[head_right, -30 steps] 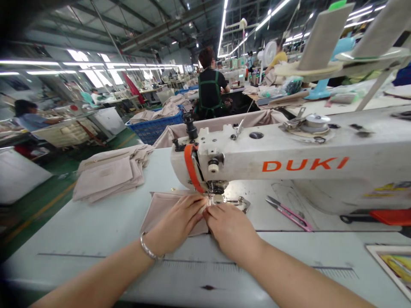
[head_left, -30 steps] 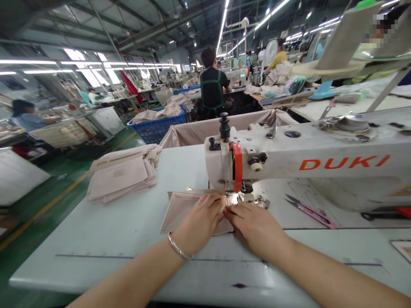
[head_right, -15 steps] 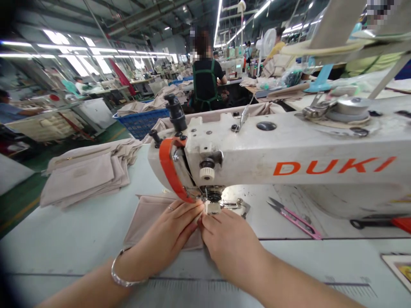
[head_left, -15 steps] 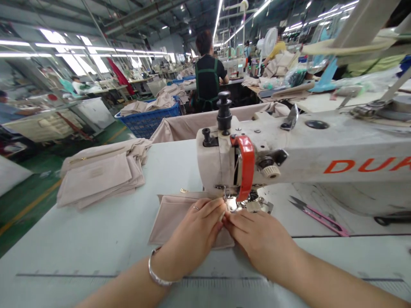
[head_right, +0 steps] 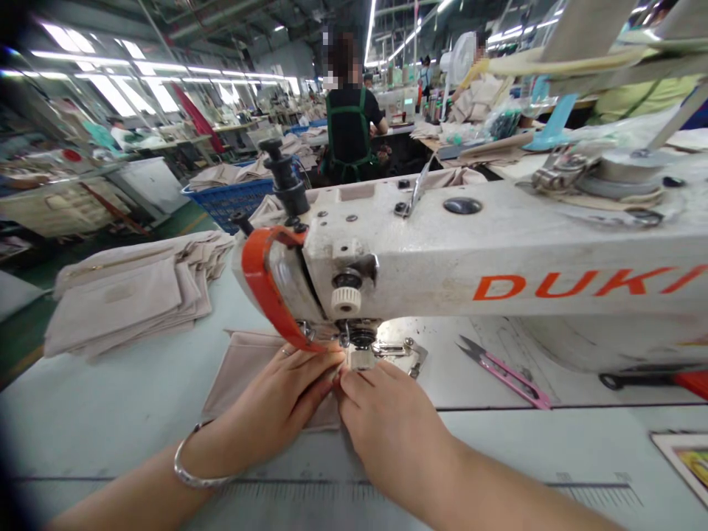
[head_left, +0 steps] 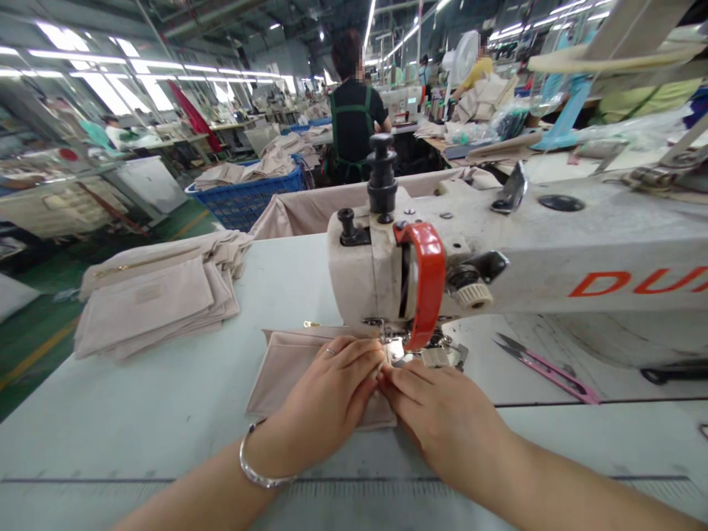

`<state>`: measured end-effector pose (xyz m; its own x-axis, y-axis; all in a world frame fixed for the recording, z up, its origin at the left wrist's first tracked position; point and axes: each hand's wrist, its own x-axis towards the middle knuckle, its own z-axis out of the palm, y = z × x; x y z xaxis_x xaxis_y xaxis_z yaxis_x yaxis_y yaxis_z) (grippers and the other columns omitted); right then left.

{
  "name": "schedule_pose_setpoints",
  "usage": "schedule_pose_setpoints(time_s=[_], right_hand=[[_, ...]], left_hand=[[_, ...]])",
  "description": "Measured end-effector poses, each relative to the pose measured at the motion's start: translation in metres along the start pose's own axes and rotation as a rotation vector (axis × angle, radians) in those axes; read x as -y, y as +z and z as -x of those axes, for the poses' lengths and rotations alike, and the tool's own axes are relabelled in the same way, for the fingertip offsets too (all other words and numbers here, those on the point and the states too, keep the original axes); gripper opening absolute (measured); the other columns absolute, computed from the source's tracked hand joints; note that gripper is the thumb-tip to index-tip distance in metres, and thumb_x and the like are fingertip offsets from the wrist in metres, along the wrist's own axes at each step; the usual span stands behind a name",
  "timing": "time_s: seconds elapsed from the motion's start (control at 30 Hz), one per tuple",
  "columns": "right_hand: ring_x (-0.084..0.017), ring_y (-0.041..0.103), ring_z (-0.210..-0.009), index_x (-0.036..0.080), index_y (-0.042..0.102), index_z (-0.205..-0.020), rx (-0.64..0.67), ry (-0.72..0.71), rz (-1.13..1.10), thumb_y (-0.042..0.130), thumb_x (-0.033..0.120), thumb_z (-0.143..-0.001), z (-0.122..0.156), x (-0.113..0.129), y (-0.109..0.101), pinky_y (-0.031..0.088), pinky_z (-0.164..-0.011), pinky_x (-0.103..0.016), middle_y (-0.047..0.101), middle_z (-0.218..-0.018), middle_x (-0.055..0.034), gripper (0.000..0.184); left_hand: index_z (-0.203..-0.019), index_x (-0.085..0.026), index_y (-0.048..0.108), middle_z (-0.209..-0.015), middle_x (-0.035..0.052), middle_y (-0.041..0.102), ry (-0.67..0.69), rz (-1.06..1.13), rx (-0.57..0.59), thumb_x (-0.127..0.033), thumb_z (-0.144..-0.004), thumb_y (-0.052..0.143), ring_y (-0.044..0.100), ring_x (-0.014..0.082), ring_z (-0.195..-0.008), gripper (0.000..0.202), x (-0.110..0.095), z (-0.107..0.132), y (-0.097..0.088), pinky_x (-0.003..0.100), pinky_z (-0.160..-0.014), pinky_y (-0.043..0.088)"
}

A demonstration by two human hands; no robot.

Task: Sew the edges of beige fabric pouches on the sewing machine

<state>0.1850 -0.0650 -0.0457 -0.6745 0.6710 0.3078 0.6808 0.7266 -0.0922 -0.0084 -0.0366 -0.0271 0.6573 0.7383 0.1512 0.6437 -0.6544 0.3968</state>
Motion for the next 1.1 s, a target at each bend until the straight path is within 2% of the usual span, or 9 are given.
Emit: schedule_pose_setpoints(time_s=[0.13,0.23,0.33,0.47,0.53,0.63,0.8,0.93,1.1], right_hand=[[-0.025,0.059,-0.100,0.014,0.063,-0.114,0.005,0.021,-0.053,0.058,0.011,-0.084,0.002,-0.005,-0.011,0.047,-0.080,-0.040,0.066,-0.113,-0.0082,0.030],[-0.023,0.055,-0.111,0.026,0.057,-0.123,0.119,0.005,-0.209,0.057,0.013,-0.084,0.009,-0.022,-0.040,0.040,-0.097,-0.043,0.064,-0.118,-0.0012,0.041],[-0.019,0.053,-0.113,0.030,0.053,-0.126,0.203,0.041,-0.294,0.055,0.002,-0.078,0.016,-0.045,-0.058,0.041,-0.097,-0.036,0.061,-0.122,0.0010,0.055],[-0.026,0.057,-0.097,0.020,0.061,-0.101,0.034,0.203,-0.125,0.064,0.018,-0.084,0.013,-0.064,-0.036,0.046,-0.085,-0.043,0.064,-0.100,-0.0063,0.017],[-0.028,0.057,-0.090,0.016,0.060,-0.096,-0.078,0.275,-0.046,0.067,0.026,-0.085,0.009,-0.062,-0.021,0.047,-0.078,-0.042,0.063,-0.094,-0.0091,0.016],[-0.025,0.056,-0.088,0.018,0.061,-0.090,-0.128,0.161,-0.108,0.059,0.023,-0.089,0.009,-0.048,-0.014,0.046,-0.077,-0.040,0.063,-0.094,-0.0085,0.005],[-0.021,0.054,-0.102,0.020,0.059,-0.111,0.034,-0.112,-0.411,0.052,0.017,-0.092,0.017,-0.024,-0.024,0.044,-0.089,-0.037,0.061,-0.115,-0.0050,0.021],[-0.022,0.055,-0.105,0.020,0.062,-0.104,0.076,-0.132,-0.436,0.053,0.016,-0.090,0.019,-0.019,-0.021,0.044,-0.090,-0.039,0.064,-0.107,-0.0044,0.017],[-0.022,0.056,-0.106,0.019,0.063,-0.101,0.058,-0.133,-0.412,0.052,0.015,-0.089,0.018,-0.018,-0.019,0.045,-0.091,-0.040,0.065,-0.104,-0.0055,0.016]], left_hand=[[-0.132,-0.020,0.047,-0.135,0.0058,0.052,0.011,0.009,0.009,-0.026,-0.095,0.050,0.044,0.0233,-0.127,0.037,0.000,0.004,-0.005,0.045,-0.111,0.036],[-0.137,-0.017,0.042,-0.141,0.0098,0.047,0.053,0.004,0.062,-0.047,-0.081,0.069,0.039,0.0283,-0.131,0.069,0.000,0.010,-0.010,0.048,-0.111,0.037],[-0.137,-0.017,0.044,-0.140,0.0087,0.048,0.127,0.015,0.099,-0.036,-0.086,0.064,0.039,0.0246,-0.132,0.058,-0.003,0.014,-0.012,0.044,-0.113,0.036],[-0.129,-0.015,0.051,-0.131,0.0077,0.055,0.148,0.085,0.017,-0.004,-0.081,0.048,0.046,0.0193,-0.126,0.049,-0.009,0.013,-0.009,0.040,-0.114,0.036],[-0.126,-0.013,0.053,-0.130,0.0079,0.056,0.112,0.100,-0.013,0.000,-0.074,0.048,0.048,0.0201,-0.124,0.053,-0.011,0.012,-0.007,0.040,-0.113,0.037],[-0.123,-0.017,0.055,-0.127,0.0047,0.058,0.090,0.130,-0.045,-0.003,-0.082,0.050,0.050,0.0178,-0.121,0.044,-0.008,0.012,-0.005,0.038,-0.112,0.040],[-0.132,-0.017,0.049,-0.132,0.0060,0.057,0.160,0.050,-0.178,-0.009,-0.096,0.043,0.050,0.0146,-0.124,0.037,-0.003,0.016,-0.003,0.032,-0.110,0.043],[-0.136,-0.009,0.045,-0.133,0.0115,0.054,0.291,-0.135,-0.071,-0.009,-0.097,0.038,0.046,0.0205,-0.129,0.039,-0.008,0.017,0.002,0.038,-0.112,0.041],[-0.133,-0.008,0.046,-0.132,0.0104,0.054,0.272,-0.232,0.062,-0.009,-0.095,0.040,0.045,0.0231,-0.128,0.039,-0.007,0.012,0.008,0.039,-0.115,0.036]])
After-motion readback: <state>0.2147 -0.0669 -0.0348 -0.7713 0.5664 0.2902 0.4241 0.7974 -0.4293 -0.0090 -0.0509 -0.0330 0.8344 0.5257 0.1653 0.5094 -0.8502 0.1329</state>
